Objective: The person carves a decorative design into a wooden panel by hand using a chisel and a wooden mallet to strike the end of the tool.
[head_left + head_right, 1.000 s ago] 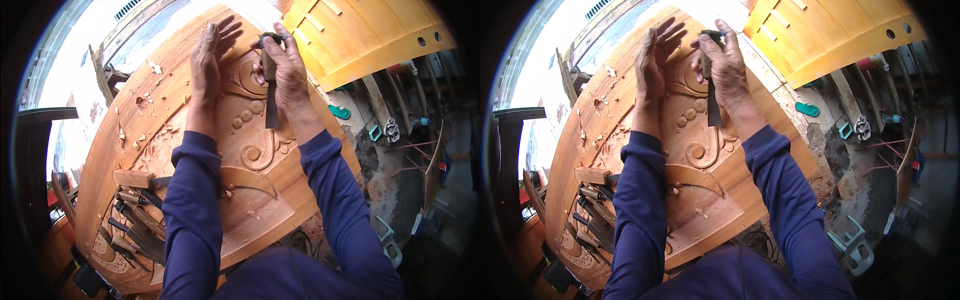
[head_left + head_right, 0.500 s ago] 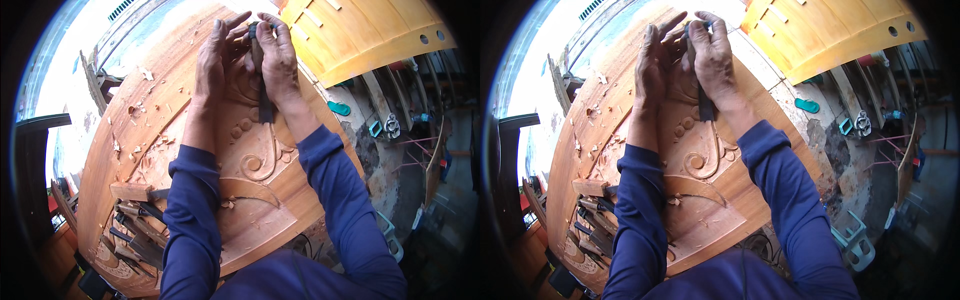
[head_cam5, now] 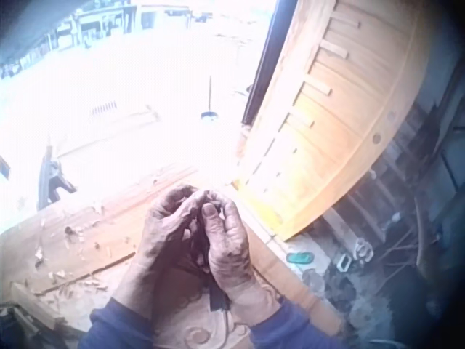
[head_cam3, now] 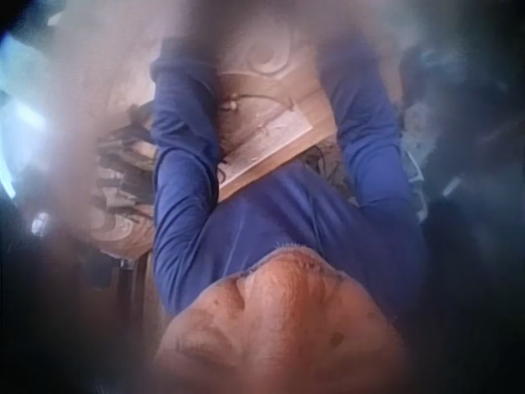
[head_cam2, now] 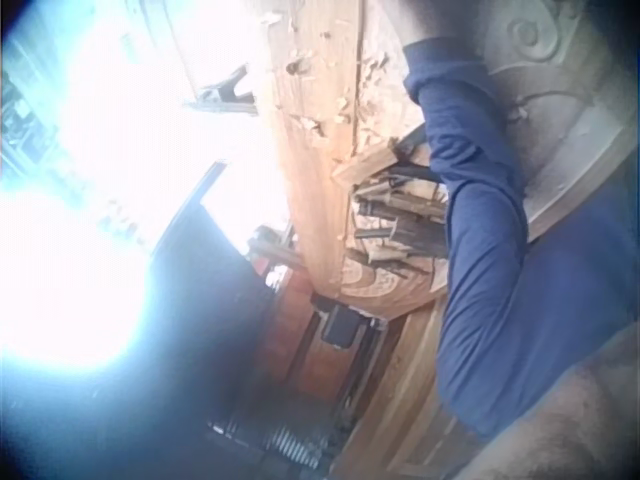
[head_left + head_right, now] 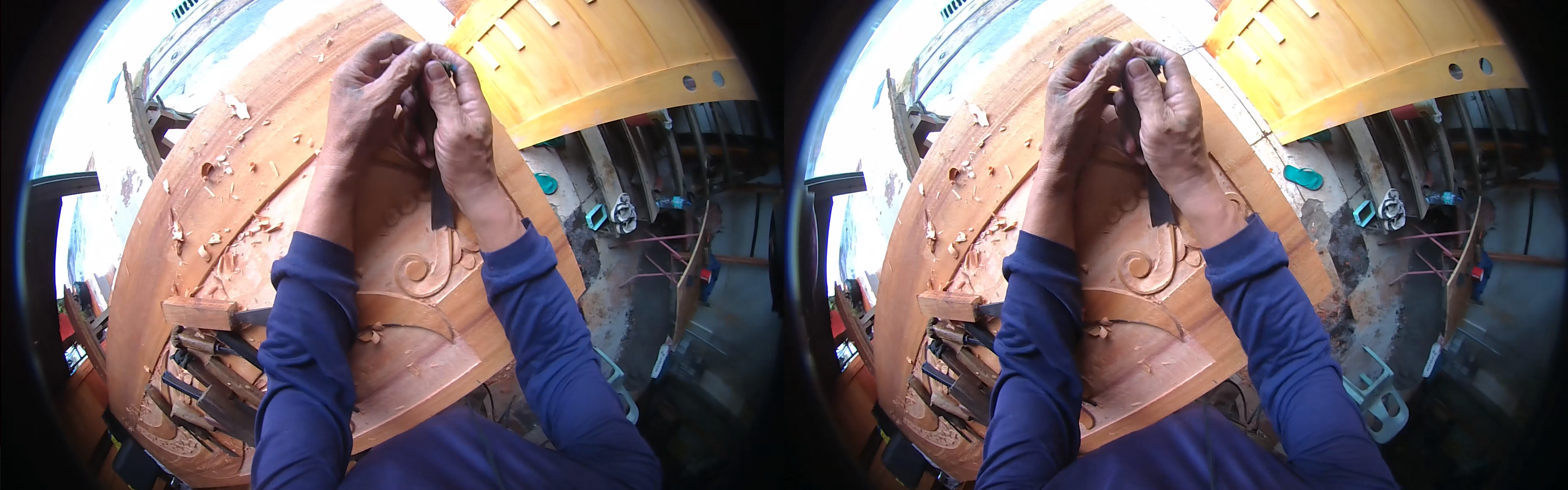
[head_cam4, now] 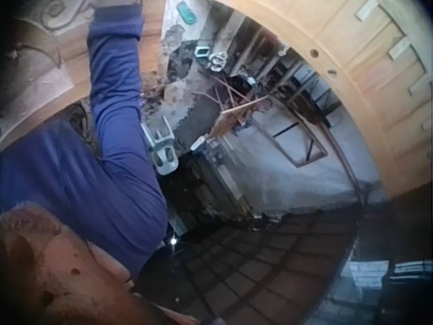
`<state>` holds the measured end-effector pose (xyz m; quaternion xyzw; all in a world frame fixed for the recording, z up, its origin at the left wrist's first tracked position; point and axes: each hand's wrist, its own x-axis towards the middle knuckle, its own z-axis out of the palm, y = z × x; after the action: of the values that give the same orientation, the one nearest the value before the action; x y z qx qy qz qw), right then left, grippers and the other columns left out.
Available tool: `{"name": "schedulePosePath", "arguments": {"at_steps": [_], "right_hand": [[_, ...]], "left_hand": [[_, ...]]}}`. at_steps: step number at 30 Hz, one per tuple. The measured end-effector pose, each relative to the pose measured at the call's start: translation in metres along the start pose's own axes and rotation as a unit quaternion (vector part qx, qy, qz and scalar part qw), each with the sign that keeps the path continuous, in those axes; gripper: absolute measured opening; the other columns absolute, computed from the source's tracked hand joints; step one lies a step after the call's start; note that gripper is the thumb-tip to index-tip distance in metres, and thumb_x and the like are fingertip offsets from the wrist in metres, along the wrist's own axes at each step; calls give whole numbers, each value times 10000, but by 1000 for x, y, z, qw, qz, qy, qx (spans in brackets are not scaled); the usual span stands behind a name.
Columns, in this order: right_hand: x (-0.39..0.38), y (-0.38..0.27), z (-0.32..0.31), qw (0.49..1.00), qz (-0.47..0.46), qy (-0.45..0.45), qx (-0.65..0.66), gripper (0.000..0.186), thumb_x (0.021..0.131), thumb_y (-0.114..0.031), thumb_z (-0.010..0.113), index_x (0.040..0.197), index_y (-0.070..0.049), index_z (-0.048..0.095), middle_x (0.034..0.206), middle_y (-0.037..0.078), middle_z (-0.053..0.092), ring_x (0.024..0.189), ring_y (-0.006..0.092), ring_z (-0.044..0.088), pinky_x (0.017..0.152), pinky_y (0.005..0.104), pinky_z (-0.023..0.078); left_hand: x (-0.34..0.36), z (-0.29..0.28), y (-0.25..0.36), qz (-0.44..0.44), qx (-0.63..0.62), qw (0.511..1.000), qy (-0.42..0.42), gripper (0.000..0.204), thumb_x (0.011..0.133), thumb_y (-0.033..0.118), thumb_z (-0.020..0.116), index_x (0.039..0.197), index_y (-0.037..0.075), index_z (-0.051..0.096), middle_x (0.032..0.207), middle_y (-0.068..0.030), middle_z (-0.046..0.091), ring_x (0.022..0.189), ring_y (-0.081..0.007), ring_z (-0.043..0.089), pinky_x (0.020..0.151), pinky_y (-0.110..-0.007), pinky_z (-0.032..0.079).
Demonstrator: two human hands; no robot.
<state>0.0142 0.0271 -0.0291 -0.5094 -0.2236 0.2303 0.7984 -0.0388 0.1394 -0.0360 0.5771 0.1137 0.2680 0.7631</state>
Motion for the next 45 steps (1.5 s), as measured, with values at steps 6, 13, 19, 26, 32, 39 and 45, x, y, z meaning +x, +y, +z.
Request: {"name": "schedulePosePath", "arguments": {"at_steps": [6,13,19,26,32,39,45], "right_hand": [[-2,-6,0,998,-6,-45,53,304,1131,-282,560,1361,-83,559,873,-3,644,675,36,572,561,195,480],[-12,-18,4,998,40,-21,53,334,1140,-319,526,1382,-91,528,770,-4,630,472,33,486,393,188,365],[-32,-18,2,998,48,-42,0,368,1145,-353,507,1385,-74,528,731,-11,598,483,35,483,399,192,345],[31,-5,-10,999,-33,-2,-35,251,1096,-198,599,1300,-52,609,1003,27,664,898,97,635,790,241,544],[17,-5,-2,999,30,30,23,218,1148,-306,496,1127,-122,610,813,-6,601,599,68,541,485,212,436],[4,-7,5,1000,15,-3,26,285,1141,-311,519,1285,-92,631,874,-34,629,751,33,571,629,184,463],[-2,-2,3,997,-26,-28,61,272,1134,-276,544,1311,-79,603,933,-20,652,789,40,596,685,195,502]], "left_hand": [[-2,10,9,30,-47,998,0,241,1032,258,737,1090,25,749,821,12,705,653,-31,608,583,-188,482],[-7,16,16,-9,-78,997,26,225,1018,255,752,1028,30,750,766,21,691,617,-25,599,506,-183,461],[-8,-3,8,-46,59,995,-62,236,1033,250,725,1139,40,752,1001,7,741,876,-53,662,758,-214,513],[2,18,18,-82,-56,992,73,281,1035,212,716,1284,83,706,985,-6,737,822,-100,679,721,-199,521],[-2,11,9,-12,12,1000,14,436,1131,374,531,1367,33,666,1119,-85,744,921,-119,701,697,-219,578],[-6,6,-2,23,51,996,64,418,1127,353,553,1365,35,684,1127,-49,747,911,-74,673,785,-214,545],[-12,16,2,44,20,997,52,302,1088,278,642,1265,50,733,1044,20,728,884,-29,617,754,-185,487]]}}
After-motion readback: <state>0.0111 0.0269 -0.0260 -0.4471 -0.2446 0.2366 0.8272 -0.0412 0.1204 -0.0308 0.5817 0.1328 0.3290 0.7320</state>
